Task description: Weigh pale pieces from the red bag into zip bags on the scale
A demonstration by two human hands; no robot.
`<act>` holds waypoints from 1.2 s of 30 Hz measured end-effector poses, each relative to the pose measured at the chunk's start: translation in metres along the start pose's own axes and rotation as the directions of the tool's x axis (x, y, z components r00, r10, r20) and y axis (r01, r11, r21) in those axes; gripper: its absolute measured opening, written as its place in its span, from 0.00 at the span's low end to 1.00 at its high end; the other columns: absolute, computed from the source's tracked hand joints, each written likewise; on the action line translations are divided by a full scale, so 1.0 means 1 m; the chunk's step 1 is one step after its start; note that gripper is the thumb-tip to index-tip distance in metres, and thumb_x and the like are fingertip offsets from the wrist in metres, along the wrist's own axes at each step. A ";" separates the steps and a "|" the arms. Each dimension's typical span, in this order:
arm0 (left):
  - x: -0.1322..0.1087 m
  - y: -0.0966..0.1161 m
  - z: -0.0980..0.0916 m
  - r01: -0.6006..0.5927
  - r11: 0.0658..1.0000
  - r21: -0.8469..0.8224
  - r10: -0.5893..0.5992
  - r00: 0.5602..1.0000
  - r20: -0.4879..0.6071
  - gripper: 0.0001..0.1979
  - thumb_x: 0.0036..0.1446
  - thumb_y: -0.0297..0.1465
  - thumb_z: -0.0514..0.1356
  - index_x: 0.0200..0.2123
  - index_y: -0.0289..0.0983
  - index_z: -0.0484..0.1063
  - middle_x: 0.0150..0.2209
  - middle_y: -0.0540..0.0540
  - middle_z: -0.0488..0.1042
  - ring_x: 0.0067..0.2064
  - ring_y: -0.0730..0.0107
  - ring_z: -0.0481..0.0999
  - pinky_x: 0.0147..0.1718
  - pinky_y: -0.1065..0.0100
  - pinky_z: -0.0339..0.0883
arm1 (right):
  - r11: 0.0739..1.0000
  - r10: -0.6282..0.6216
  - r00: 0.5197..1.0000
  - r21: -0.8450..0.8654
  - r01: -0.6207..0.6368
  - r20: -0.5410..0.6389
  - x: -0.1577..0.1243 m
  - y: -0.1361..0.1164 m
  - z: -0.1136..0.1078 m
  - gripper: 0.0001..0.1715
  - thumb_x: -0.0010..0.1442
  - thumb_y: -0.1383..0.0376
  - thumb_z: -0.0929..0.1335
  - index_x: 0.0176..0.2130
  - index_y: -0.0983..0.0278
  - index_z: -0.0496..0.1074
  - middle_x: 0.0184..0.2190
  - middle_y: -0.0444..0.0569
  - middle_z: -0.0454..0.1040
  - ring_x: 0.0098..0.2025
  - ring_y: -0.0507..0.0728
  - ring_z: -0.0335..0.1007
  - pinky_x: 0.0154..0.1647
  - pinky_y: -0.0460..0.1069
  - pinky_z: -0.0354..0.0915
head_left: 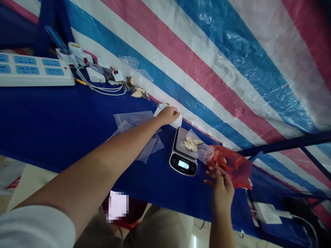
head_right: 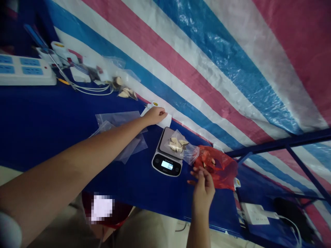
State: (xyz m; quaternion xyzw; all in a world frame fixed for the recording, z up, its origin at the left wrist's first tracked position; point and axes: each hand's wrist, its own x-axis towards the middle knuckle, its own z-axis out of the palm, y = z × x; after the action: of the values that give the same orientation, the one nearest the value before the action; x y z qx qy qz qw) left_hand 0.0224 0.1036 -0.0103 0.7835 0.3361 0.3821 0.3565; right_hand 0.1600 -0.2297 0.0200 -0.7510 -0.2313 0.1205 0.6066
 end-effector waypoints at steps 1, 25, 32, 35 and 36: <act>0.000 -0.001 0.000 -0.003 1.000 0.003 0.003 1.000 0.008 0.14 0.59 0.37 0.56 0.24 0.37 0.68 0.24 0.48 0.68 0.28 0.69 0.65 0.31 0.65 0.54 | 1.000 0.013 1.000 -0.002 -0.013 0.019 -0.007 0.008 -0.002 0.28 0.52 0.47 0.76 0.43 0.65 0.75 0.38 0.52 0.79 0.34 0.57 0.76 0.23 0.47 0.71; -0.012 0.004 -0.016 0.004 1.000 -0.001 -0.004 0.990 0.138 0.09 0.55 0.36 0.59 0.26 0.37 0.70 0.27 0.49 0.73 0.29 0.71 0.67 0.32 0.68 0.56 | 0.979 -0.184 0.974 -0.066 0.193 0.131 -0.054 0.025 0.003 0.24 0.63 0.47 0.69 0.31 0.65 0.73 0.20 0.43 0.69 0.22 0.51 0.63 0.25 0.46 0.59; -0.010 0.001 -0.013 -0.004 1.000 -0.028 0.007 0.991 0.133 0.09 0.56 0.35 0.59 0.27 0.36 0.72 0.27 0.48 0.73 0.30 0.70 0.69 0.32 0.67 0.57 | 0.944 -0.150 0.953 -0.250 0.217 0.262 -0.065 0.026 0.006 0.31 0.63 0.47 0.69 0.19 0.63 0.65 0.14 0.40 0.58 0.19 0.49 0.53 0.22 0.47 0.50; -0.009 0.000 -0.011 -0.010 0.999 -0.032 0.014 0.992 0.129 0.09 0.55 0.34 0.59 0.27 0.36 0.72 0.27 0.48 0.73 0.30 0.69 0.68 0.32 0.67 0.57 | 0.909 -0.225 0.922 -0.273 0.315 0.315 -0.071 0.024 0.006 0.32 0.64 0.49 0.68 0.16 0.63 0.62 0.14 0.41 0.58 0.18 0.49 0.52 0.21 0.47 0.49; -0.009 -0.001 -0.011 -0.012 0.999 -0.032 0.016 0.992 0.126 0.09 0.55 0.34 0.59 0.27 0.36 0.72 0.27 0.48 0.73 0.30 0.69 0.68 0.32 0.67 0.57 | 0.892 -0.251 0.903 -0.280 0.356 0.348 -0.077 0.022 0.007 0.32 0.65 0.51 0.68 0.16 0.63 0.61 0.14 0.41 0.58 0.18 0.49 0.52 0.21 0.47 0.49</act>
State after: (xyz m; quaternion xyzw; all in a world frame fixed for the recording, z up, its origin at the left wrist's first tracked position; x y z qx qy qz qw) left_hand 0.0092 0.1002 -0.0092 0.8028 0.3013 0.3393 0.3868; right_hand 0.0949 -0.2649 -0.0107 -0.7698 -0.4544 0.0954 0.4379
